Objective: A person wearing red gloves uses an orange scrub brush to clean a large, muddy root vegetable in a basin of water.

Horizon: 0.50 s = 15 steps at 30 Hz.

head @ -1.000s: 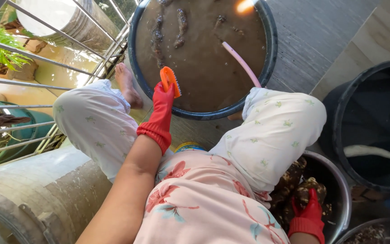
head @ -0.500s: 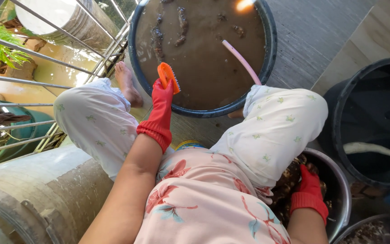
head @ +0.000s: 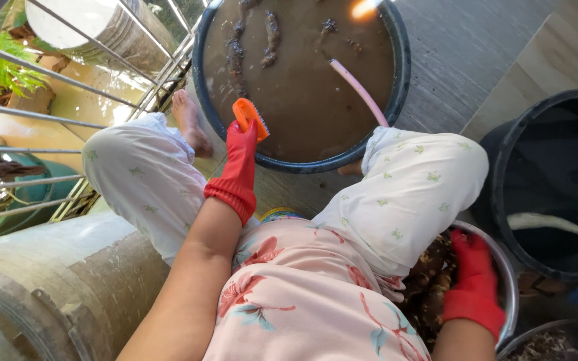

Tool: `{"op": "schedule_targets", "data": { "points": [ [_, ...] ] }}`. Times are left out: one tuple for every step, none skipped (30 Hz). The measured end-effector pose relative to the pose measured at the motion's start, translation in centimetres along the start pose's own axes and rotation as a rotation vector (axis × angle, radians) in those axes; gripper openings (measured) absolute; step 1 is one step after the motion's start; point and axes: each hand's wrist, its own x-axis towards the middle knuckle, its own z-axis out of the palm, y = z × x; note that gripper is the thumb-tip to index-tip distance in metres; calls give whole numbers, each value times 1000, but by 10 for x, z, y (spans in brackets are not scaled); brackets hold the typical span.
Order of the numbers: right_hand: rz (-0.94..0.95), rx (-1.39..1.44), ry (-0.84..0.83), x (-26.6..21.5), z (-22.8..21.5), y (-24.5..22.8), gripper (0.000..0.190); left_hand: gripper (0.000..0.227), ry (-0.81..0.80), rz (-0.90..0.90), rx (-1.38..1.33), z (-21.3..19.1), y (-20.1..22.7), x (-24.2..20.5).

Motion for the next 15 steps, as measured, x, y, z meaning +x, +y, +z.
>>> {"op": "schedule_targets", "data": {
  "points": [
    [-174,-159,75,48,-12,13,72,38,-16,-8,-144,3,3,0],
    [-178,-165,69,25,-25,-19,72,38,-9,-13,-145,2,4,-7],
    [-344,36,124,4,-39,-53,66,39,-36,-35,-213,4,9,-12],
    [-506,242,178,-18,-53,-87,60,39,-62,-56,-281,7,14,-17],
    [-506,239,176,-12,-61,-110,60,39,-60,-59,-281,5,17,-21],
    [-706,328,124,-5,-68,-134,56,40,-82,-72,-260,3,20,-24],
    [-906,416,68,2,-75,-158,51,41,-104,-85,-240,1,23,-27],
    [-905,414,65,-16,-70,-192,51,41,-102,-88,-240,2,17,-22],
    [-993,374,45,-34,-64,-226,48,40,-91,-91,-236,4,12,-16],
    [-1080,333,24,-52,-58,-261,45,39,-80,-94,-232,6,6,-10],
    [-1076,330,20,-43,-39,-282,45,39,-79,-99,-230,7,4,-6],
    [-1146,301,-15,-33,-20,-302,40,37,-81,-99,-205,8,1,-3],
    [-1216,274,-51,-24,-1,-324,37,36,-81,-96,-180,8,0,2],
    [-1213,274,-55,-32,22,-339,37,36,-79,-100,-177,9,4,1],
    [-1103,132,-129,-41,47,-355,43,37,-80,-125,-178,8,8,-1]
  ]
}}
